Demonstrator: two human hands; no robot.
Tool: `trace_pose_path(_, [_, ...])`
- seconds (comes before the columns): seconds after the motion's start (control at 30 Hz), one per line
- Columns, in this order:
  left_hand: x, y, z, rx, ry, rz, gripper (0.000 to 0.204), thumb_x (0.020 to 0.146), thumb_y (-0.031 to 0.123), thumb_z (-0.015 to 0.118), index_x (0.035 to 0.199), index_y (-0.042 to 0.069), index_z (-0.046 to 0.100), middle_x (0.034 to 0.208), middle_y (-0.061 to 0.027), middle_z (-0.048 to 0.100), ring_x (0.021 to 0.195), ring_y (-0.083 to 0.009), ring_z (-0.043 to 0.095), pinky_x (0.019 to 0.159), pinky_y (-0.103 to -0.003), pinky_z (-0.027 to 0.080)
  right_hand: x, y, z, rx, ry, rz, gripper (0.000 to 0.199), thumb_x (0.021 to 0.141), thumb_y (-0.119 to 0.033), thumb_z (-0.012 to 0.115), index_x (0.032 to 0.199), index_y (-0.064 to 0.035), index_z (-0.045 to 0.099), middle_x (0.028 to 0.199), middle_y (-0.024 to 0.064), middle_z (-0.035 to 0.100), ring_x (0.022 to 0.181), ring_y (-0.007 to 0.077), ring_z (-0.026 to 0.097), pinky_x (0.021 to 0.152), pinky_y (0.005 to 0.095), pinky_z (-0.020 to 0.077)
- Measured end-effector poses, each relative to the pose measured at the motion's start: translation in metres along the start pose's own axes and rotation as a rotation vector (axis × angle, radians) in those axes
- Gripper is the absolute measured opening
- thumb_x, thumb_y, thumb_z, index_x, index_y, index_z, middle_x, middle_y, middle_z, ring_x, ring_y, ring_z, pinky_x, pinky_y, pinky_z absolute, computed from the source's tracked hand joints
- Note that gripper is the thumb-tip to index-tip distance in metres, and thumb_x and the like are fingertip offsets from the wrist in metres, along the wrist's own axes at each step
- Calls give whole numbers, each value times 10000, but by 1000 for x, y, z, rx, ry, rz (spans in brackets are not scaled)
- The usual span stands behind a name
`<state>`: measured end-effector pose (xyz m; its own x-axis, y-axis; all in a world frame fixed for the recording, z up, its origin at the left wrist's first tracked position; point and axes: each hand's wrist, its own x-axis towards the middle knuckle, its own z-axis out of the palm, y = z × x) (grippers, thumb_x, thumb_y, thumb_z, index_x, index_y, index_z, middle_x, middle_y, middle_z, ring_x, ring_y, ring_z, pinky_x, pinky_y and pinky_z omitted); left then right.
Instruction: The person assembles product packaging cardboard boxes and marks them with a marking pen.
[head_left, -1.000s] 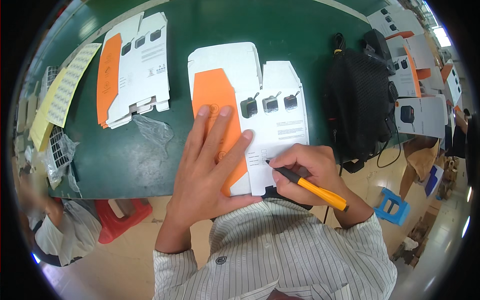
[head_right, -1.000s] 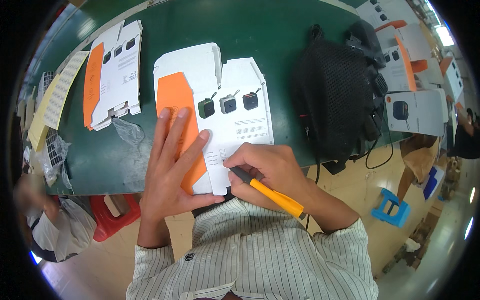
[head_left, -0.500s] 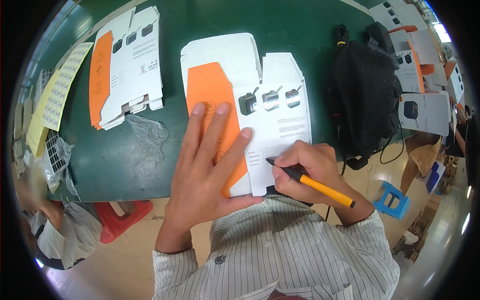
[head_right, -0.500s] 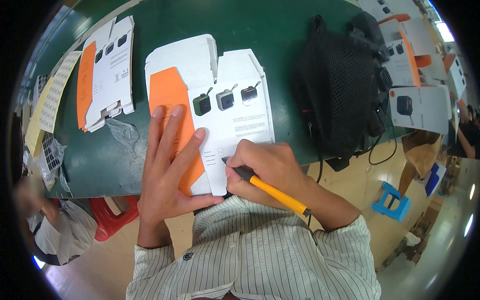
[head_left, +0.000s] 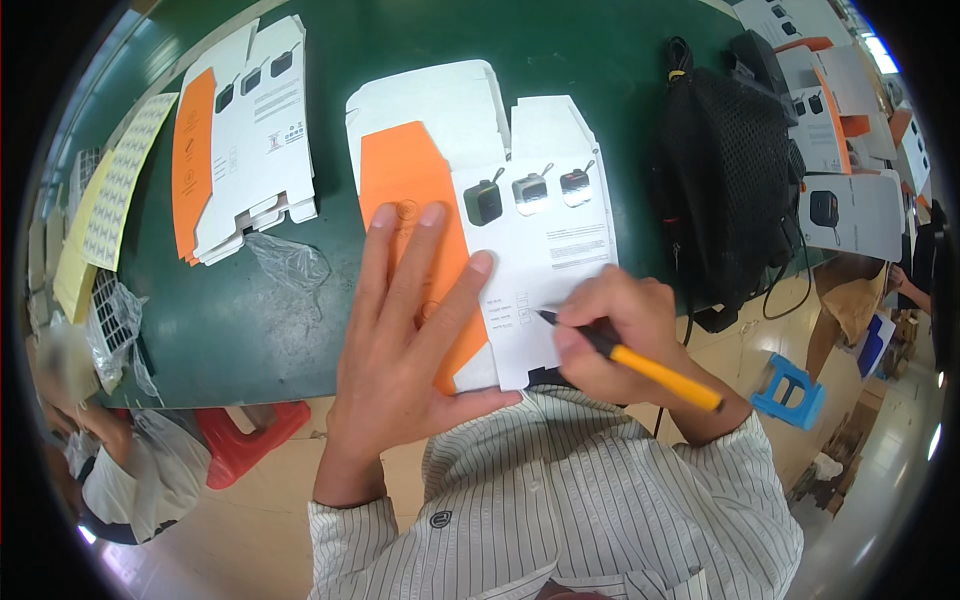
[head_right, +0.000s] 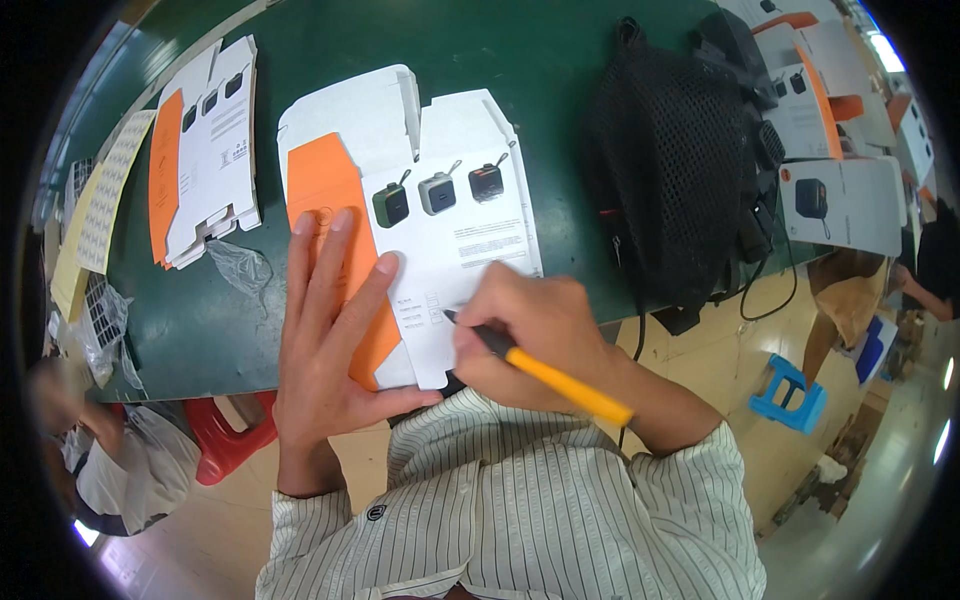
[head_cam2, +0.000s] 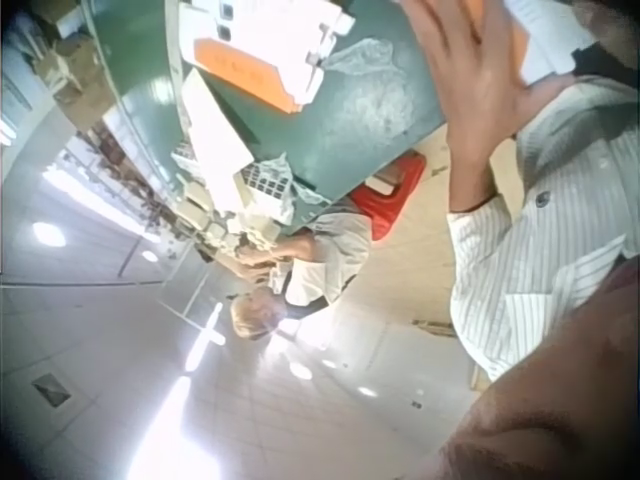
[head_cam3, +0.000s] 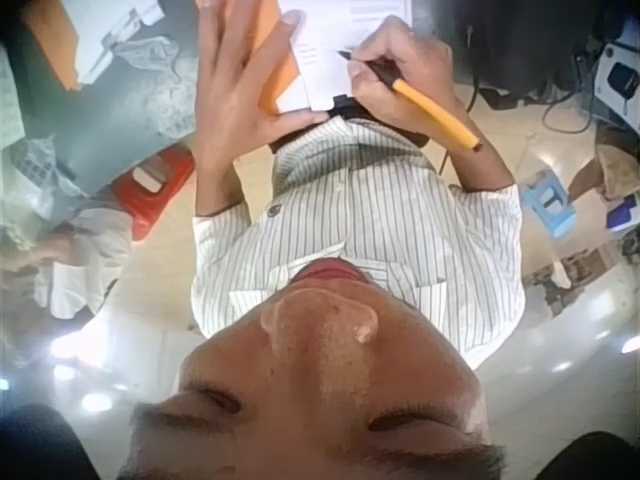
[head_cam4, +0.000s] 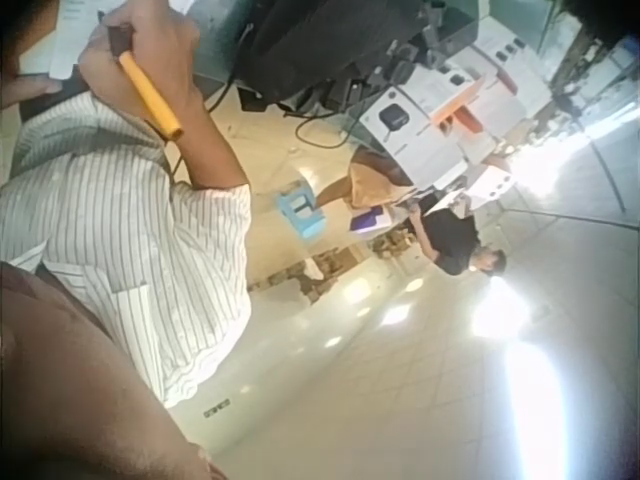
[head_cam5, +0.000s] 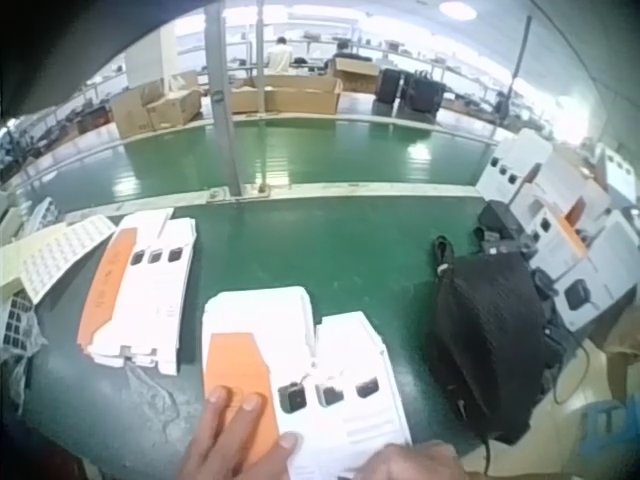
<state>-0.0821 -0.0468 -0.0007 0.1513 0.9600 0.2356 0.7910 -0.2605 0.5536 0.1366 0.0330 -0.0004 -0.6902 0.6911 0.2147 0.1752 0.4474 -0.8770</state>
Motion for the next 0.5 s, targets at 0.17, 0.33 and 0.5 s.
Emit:
trace_pose_path(0.17, [3, -2, -2, 28, -5, 15, 874, 664, 644, 711, 1315, 83, 556, 1486, -229, 341, 1370, -511, 254, 1075, -540, 316, -5, 10, 8, 181, 204, -14, 152, 805, -35, 643, 852, -15, 499, 670, 48, 592, 513, 61, 554, 469, 208, 417])
trace_pose_path(0.33, [0, 0, -10, 31, 9, 41, 877, 672, 615, 729, 1329, 66, 539, 1495, -242, 314, 1380, -496, 248, 1078, -520, 321, -6, 4, 15, 395, 424, -81, 134, 884, -35, 556, 1012, 5, 542, 847, 132, 628, 831, 166, 625, 739, 291, 515])
trace_pose_path(0.5, [-5, 7, -17, -57, 54, 49, 866, 661, 513, 773, 1333, 32, 515, 1486, -267, 309, 1385, -496, 239, 1084, -523, 316, -1, -2, 1, -97, 367, -68, 246, 928, -100, 505, 1142, 19, 531, 1220, 232, 597, 1197, 336, 550, 1068, 416, 349])
